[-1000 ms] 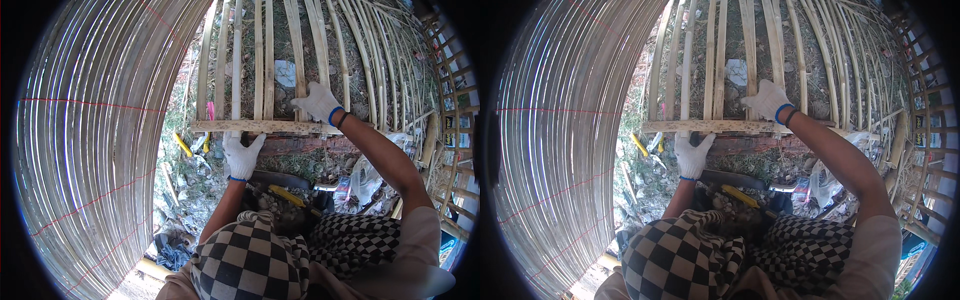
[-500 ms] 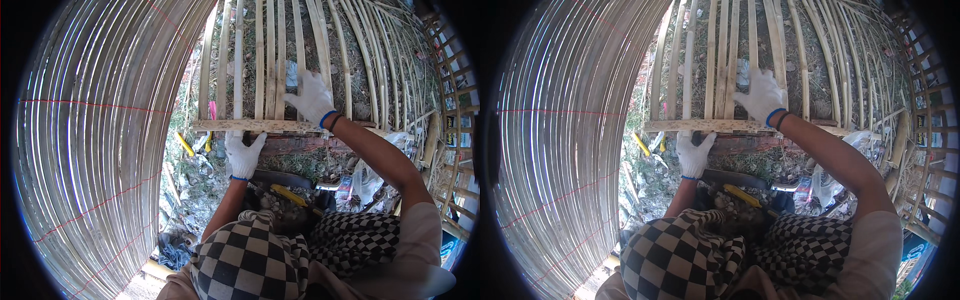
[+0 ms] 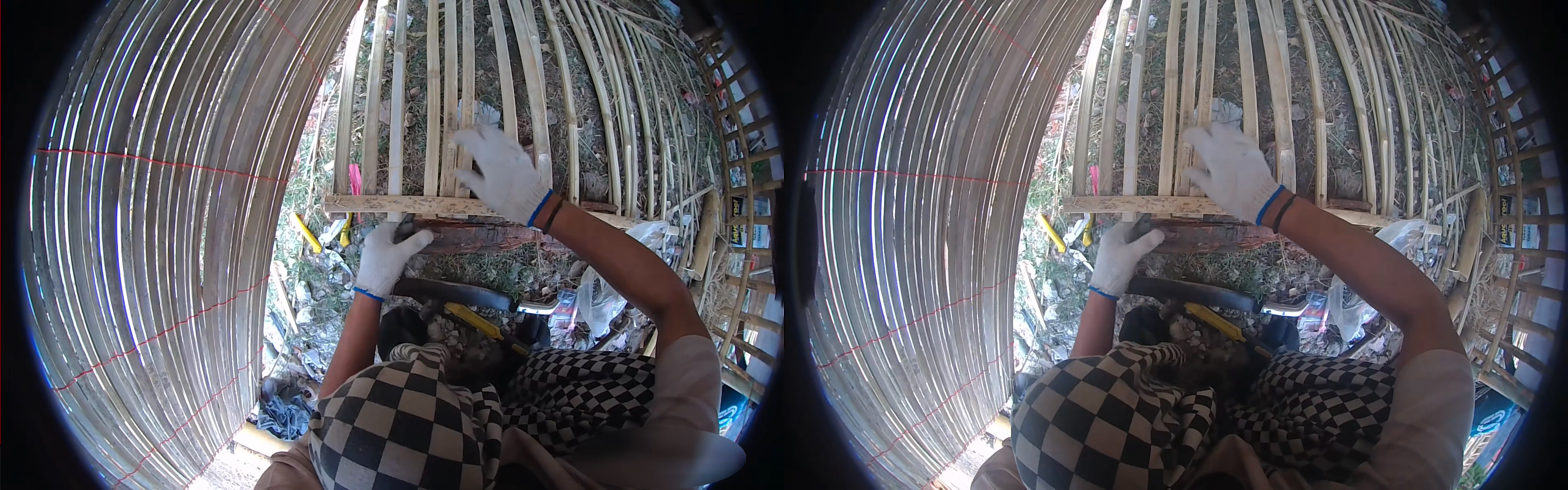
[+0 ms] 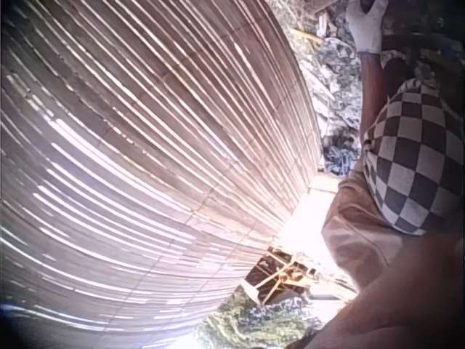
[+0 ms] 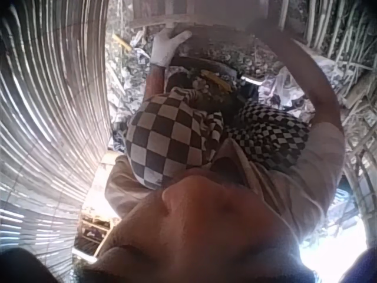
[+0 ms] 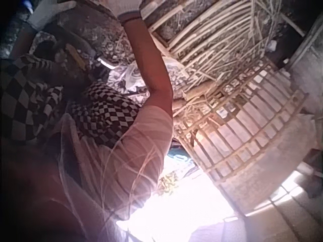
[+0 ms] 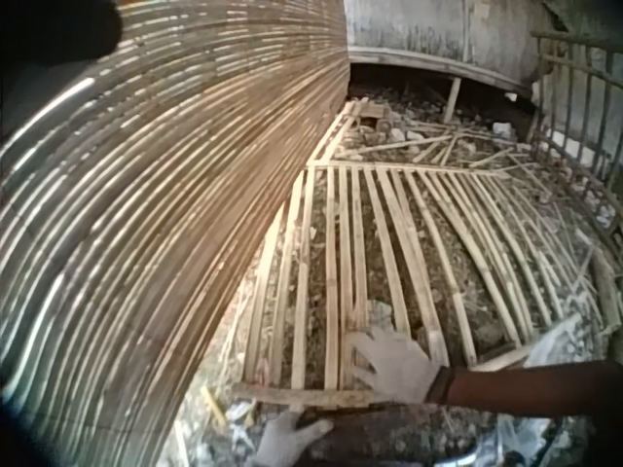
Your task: Using a hammer and nails to attach bamboo slats to a wooden frame.
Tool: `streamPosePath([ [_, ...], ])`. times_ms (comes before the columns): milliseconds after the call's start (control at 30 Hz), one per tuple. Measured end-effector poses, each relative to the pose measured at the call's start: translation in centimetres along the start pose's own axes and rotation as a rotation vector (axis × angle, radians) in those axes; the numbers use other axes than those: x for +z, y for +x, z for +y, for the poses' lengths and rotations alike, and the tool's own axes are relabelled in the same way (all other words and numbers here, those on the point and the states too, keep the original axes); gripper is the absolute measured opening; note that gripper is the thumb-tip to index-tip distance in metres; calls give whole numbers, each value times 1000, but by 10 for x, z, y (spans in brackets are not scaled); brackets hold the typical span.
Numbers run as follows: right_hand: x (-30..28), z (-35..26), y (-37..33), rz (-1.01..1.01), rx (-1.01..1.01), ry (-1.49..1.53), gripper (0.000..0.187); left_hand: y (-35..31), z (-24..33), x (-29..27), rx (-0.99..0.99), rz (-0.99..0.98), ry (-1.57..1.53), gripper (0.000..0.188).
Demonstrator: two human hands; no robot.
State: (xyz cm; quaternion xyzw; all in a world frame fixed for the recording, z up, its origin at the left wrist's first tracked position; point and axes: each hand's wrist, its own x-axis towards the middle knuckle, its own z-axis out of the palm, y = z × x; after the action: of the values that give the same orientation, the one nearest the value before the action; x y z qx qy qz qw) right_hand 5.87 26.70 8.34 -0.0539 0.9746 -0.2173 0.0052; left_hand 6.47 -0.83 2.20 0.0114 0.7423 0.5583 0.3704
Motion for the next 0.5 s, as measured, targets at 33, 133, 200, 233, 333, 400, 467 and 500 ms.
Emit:
streamPosePath([
  [33, 4, -6, -1, 2, -2, 2, 48, -2, 3, -8, 1, 3, 2, 57],
  [133, 13, -20, -4, -124, 90, 6, 50, -8, 7, -28, 66, -89, 307, 61],
  [200, 12, -25, -2, -105, 209, -38, 56, -6, -1, -34, -24, -51, 68, 63],
  [233, 15, -24, 0, -102, 203, -37, 56, -5, -5, -36, -113, -13, -172, 65],
  [333, 34, -11, 6, 9, 523, 327, 65, -1, -14, -28, -174, 78, -614, 64],
  [400, 44, -7, 12, 94, 614, 371, 75, 1, -13, -17, -146, 136, -811, 61],
  [467, 49, -3, 12, 97, 639, 414, 79, 9, -8, -7, -156, 166, -827, 52],
  [500, 50, -2, 13, 97, 660, 457, 83, 13, -10, -8, -154, 169, -827, 52],
])
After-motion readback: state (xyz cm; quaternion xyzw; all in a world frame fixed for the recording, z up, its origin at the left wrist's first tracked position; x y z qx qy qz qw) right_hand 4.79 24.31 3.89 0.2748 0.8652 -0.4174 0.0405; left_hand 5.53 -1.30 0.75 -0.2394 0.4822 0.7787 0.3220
